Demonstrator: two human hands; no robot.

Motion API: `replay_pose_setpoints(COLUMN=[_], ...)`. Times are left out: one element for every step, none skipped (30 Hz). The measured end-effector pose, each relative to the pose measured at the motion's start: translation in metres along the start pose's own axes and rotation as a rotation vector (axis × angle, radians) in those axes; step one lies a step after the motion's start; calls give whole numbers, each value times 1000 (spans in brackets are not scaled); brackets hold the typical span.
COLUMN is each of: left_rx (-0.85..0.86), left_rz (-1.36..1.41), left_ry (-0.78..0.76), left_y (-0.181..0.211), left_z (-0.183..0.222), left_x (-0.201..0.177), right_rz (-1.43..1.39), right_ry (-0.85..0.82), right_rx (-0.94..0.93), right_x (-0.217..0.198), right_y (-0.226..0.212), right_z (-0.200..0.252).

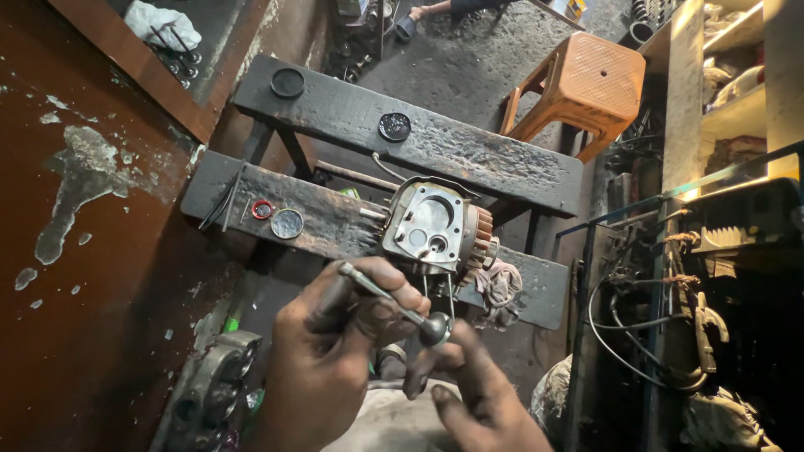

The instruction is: The person cleans and reassembles engine components, including valves and a piston, using a cloth to wipe parts before inserting them into an engine cylinder head.

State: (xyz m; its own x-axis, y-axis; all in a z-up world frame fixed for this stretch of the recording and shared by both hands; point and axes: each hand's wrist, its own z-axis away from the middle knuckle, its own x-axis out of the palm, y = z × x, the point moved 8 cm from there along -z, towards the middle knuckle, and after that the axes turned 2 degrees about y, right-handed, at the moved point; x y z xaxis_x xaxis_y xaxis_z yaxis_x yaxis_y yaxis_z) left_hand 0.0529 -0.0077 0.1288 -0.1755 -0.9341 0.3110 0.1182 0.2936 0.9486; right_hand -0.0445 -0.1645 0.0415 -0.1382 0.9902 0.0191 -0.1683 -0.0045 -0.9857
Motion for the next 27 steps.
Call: replay_pose_setpoints(left_rx=[-17,-34,-55,-76,-98,-119,-113,-107,-102,-104,-107,-109,-113,-116,-121,-113,-105,-96,-85,-74,-66,-77,-90,-102,-106,-110,-108], left_rz=[38,76,114,87,62,37,43,49,53,71,88,106,122,139,157,180,204,228,161,95,27,55,84,114,109,104,97], left_ry=[-14,-29,-45,-28,-14,1,1,1,8,-7,-20,-33,-32,-31,-32,-26,-18,-10,15,41,66,53,38,23,18,14,8], left_y=[-1,-3,-4,-5,-7,-8,-7,-6,-5,-6,-7,-8,-9,-11,-13,-13,-14,-14,-15,-15,-16,-17,-19,-20,-22,-23,-24], left_z=[1,1,2,3,4,4,3,3,4,4,4,3,2,2,1,1,1,1,-1,-3,-4,-4,-4,-5,-6,-7,-8], left_x=[3,7,10,10,9,9,10,12,11,12,14,16,17,19,21,21,21,21,18,15,13,15,18,21,24,26,28], right_rz=[-164,-327,-351,-375,-397,-332,-265,-196,-191,-186,-181,-136,-88,-40,16,73,131,181,230,278,196,111,26,-14,-55,-95,-107], right_ry=[-9,-19,-4,11,28,7,-16,-39,-60,-80,-104,-21,60,141,137,133,128,72,16,-42,-43,-45,-47,-28,-8,11,1], right_rx=[-32,-64,-49,-33,-18,-103,-191,-279,-344,-409,-473,-362,-252,-141,-165,-189,-213,-142,-69,3,-163,-327,-491,-414,-336,-257,-339], right_x=[-4,-6,-7,-6,-7,-7,-6,-5,-7,-10,-13,-17,-19,-24,-21,-14,-12,-14,-17,-18,-17,-17,-19,-25,-31,-35,-34], right_y=[0,0,4,10,15,12,10,8,9,9,9,22,33,42,37,31,22,19,18,21,10,2,-6,4,14,23,20], right_z=[-2,-2,-1,0,1,4,4,4,5,5,6,2,0,-1,-3,-4,-5,-7,-9,-9,-11,-12,-8,-10,-13,-14,-12])
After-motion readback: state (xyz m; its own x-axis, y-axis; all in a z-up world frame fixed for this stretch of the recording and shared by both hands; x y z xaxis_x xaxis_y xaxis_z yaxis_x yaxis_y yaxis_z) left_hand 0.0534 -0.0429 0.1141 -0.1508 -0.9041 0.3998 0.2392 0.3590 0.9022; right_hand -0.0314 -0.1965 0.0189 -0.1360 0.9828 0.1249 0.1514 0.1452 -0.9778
